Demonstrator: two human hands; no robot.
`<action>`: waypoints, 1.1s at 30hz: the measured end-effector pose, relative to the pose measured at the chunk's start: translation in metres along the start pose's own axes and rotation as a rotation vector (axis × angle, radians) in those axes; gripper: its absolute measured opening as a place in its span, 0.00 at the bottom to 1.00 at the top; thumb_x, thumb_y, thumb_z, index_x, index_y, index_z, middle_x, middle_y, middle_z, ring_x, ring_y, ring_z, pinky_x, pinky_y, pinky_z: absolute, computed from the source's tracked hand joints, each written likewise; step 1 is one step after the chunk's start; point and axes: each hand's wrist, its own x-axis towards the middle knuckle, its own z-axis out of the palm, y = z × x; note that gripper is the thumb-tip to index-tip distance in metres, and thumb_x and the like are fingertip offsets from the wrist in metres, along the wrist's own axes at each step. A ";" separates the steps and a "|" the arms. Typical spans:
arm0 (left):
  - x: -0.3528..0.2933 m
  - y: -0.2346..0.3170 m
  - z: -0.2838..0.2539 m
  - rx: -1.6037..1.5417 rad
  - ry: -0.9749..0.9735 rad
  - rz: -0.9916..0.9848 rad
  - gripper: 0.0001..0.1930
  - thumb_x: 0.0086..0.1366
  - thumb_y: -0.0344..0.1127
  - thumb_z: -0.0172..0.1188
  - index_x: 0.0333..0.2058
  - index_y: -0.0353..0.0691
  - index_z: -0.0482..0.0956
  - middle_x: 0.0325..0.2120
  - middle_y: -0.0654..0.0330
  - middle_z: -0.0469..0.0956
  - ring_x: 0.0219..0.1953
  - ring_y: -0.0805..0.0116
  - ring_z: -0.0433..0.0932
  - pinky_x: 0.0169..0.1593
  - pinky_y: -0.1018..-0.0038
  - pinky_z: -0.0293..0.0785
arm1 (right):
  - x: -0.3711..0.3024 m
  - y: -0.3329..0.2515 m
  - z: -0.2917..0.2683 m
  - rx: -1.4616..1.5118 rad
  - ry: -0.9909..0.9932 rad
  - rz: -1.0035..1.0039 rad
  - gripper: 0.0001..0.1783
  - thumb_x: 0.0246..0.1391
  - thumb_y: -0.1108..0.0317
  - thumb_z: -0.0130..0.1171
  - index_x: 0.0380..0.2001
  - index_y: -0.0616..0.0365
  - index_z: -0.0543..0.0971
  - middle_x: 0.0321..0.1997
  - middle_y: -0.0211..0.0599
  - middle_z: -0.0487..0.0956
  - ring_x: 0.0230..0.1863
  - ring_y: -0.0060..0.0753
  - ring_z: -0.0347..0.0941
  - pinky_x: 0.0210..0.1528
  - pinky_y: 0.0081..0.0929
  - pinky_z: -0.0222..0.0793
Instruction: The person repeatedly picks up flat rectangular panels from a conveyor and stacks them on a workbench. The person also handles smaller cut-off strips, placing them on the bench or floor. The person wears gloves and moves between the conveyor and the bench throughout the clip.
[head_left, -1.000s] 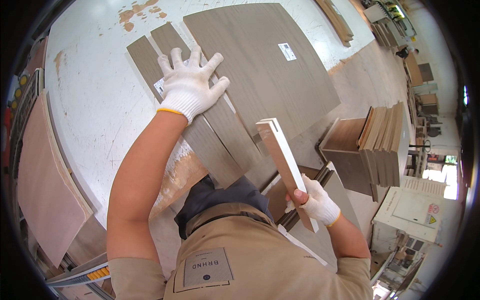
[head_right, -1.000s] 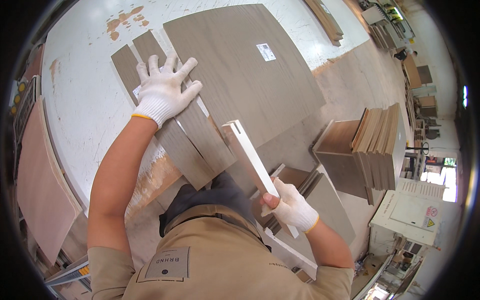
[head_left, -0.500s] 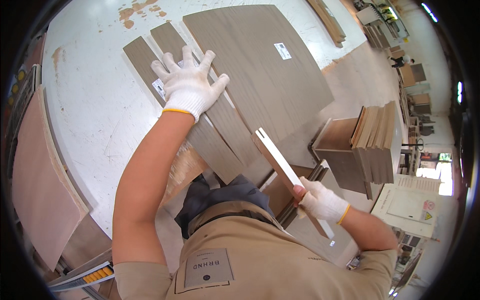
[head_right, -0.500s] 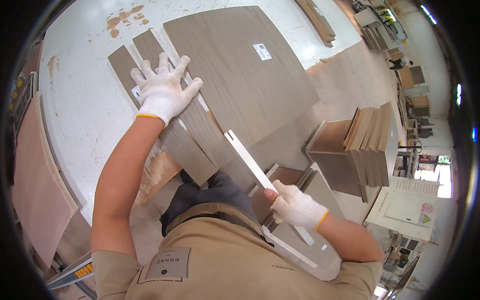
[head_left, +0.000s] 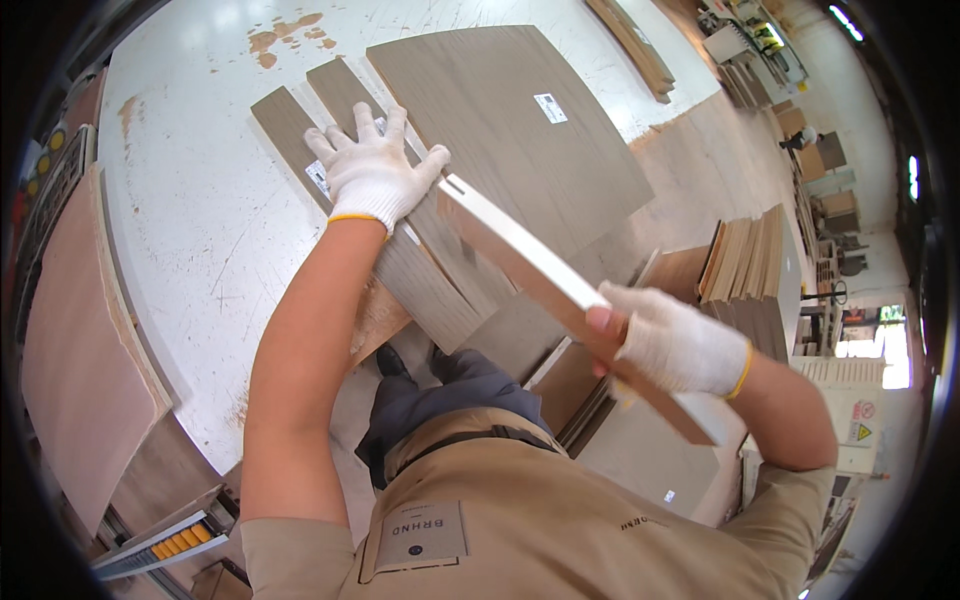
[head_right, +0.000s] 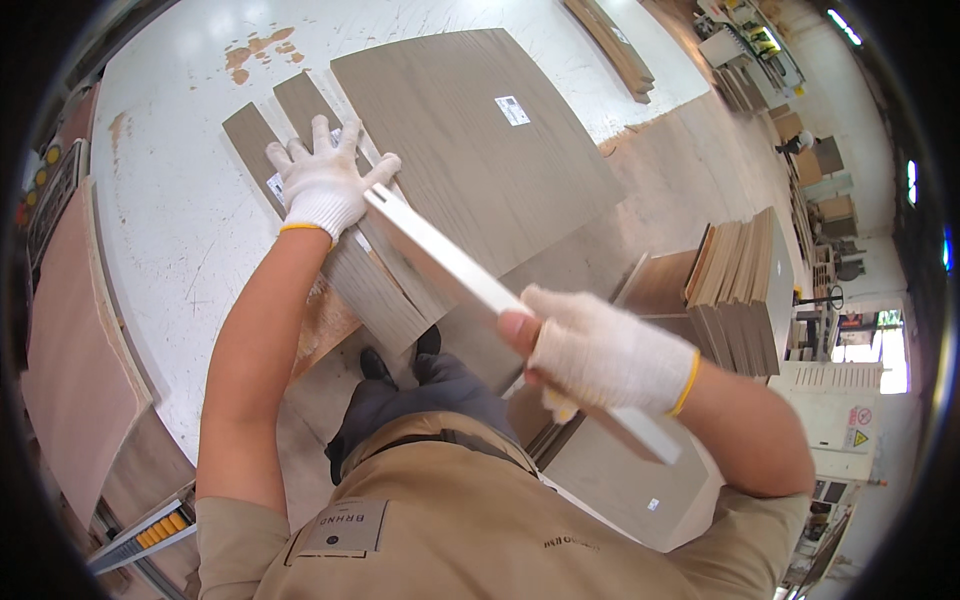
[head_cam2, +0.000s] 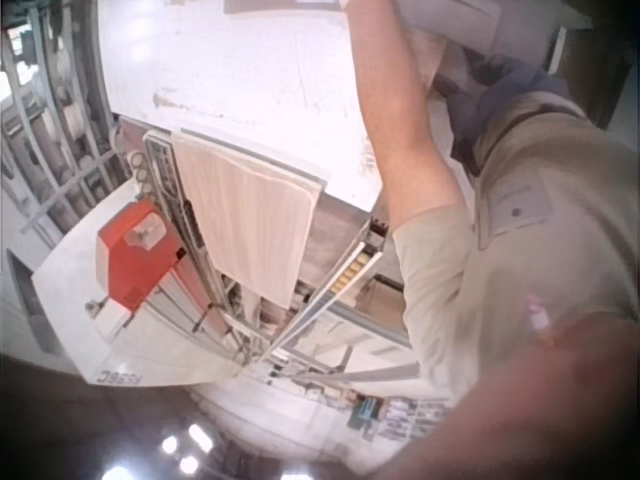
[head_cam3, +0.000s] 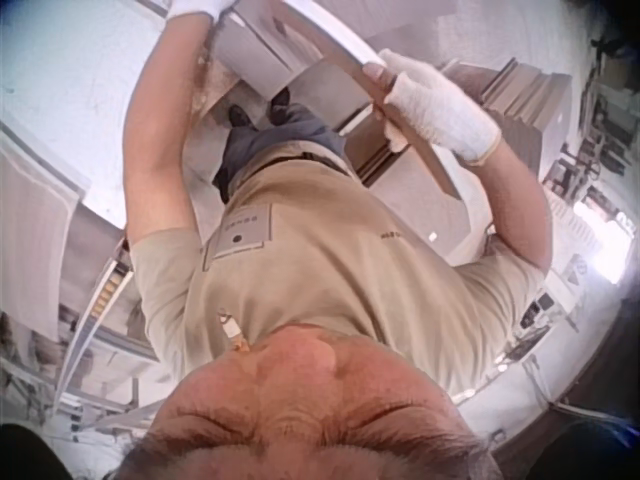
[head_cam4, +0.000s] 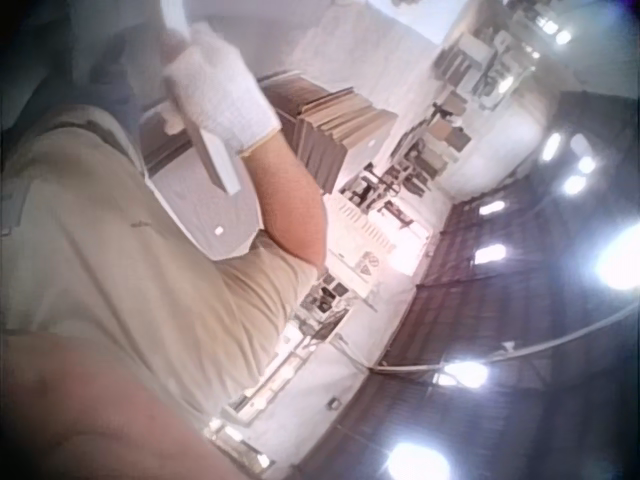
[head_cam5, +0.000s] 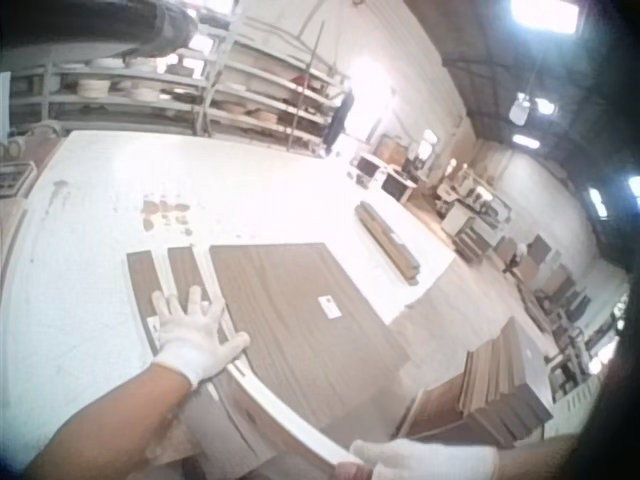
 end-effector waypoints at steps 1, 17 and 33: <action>-0.001 -0.001 0.003 -0.001 0.013 0.001 0.42 0.71 0.71 0.44 0.77 0.54 0.61 0.77 0.45 0.56 0.77 0.33 0.55 0.78 0.37 0.34 | 0.002 0.013 0.009 0.039 -0.020 -0.042 0.30 0.75 0.39 0.49 0.43 0.60 0.71 0.31 0.32 0.75 0.27 0.21 0.73 0.29 0.25 0.73; -0.002 0.000 0.004 0.000 0.023 0.001 0.40 0.72 0.67 0.45 0.75 0.50 0.62 0.76 0.44 0.57 0.77 0.37 0.57 0.78 0.40 0.36 | 0.033 0.126 0.083 -0.125 0.098 -0.003 0.24 0.74 0.43 0.48 0.45 0.57 0.72 0.33 0.47 0.82 0.32 0.40 0.81 0.41 0.39 0.75; -0.006 -0.008 0.004 -0.105 0.109 0.000 0.37 0.71 0.63 0.49 0.70 0.47 0.69 0.68 0.46 0.67 0.74 0.42 0.59 0.77 0.45 0.44 | -0.007 -0.061 -0.005 -0.214 -0.028 0.155 0.29 0.72 0.45 0.54 0.61 0.59 0.74 0.30 0.35 0.77 0.32 0.25 0.76 0.32 0.31 0.75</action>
